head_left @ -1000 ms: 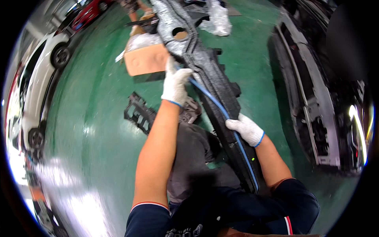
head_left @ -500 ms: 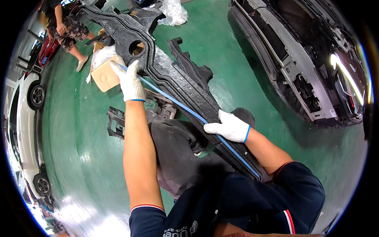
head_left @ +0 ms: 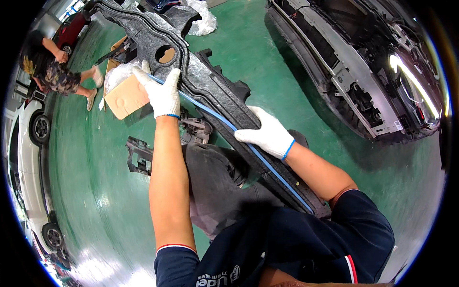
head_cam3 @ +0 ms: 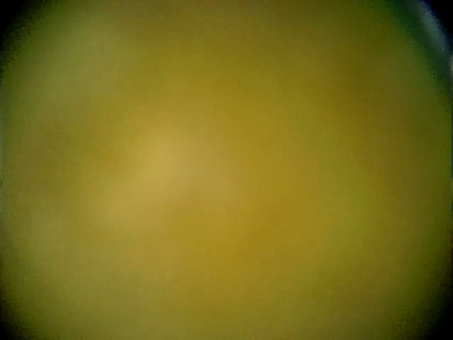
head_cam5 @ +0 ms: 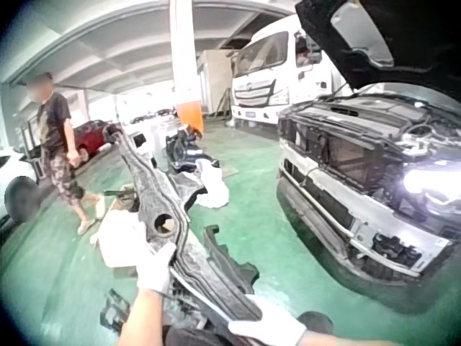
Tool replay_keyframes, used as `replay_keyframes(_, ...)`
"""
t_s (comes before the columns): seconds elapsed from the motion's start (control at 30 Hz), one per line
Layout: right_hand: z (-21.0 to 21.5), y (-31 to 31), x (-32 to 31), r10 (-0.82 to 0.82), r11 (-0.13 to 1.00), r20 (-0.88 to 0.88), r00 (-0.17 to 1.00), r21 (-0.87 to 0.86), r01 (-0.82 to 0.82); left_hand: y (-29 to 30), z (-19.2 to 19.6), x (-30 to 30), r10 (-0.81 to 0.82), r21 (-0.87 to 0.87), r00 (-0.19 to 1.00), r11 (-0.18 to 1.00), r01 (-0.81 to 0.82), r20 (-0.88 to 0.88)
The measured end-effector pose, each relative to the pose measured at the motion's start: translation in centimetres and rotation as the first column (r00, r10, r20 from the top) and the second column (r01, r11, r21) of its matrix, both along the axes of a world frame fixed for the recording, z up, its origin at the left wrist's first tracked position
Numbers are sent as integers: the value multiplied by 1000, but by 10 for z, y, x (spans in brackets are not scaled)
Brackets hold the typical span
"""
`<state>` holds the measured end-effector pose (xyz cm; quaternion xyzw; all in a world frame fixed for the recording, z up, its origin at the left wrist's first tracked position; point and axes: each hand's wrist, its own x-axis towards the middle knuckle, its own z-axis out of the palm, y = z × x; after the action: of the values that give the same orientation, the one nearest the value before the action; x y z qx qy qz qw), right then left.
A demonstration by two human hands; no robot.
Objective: The person sits on the floor of a garage and assembles a long, black plastic car trim piece. They insert a blue rubber seal into a groove along the trim and attach small black plastic clips to the piece.
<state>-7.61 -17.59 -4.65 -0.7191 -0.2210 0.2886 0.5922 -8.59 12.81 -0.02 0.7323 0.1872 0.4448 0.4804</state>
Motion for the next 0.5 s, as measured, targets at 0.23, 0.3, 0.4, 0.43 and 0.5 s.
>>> replay_keyframes(0.23,34,25,35,147,980,61,987,-144,-137,-8,-3,8,33,106,999,994,-30,-21)
replay_keyframes(0.3,32,34,50,171,970,85,982,-191,-153,-15,0,8,27,104,999,994,-24,-27)
replay_keyframes(0.4,50,48,60,176,979,-18,984,-102,-177,-20,4,11,6,110,1000,994,-5,-11)
replay_keyframes(0.43,59,54,63,174,981,-26,984,-85,-175,-23,5,11,-5,109,1000,994,7,-17)
replay_keyframes(0.5,61,65,75,186,982,-43,982,-24,-187,-27,6,11,-19,122,999,992,22,-30)
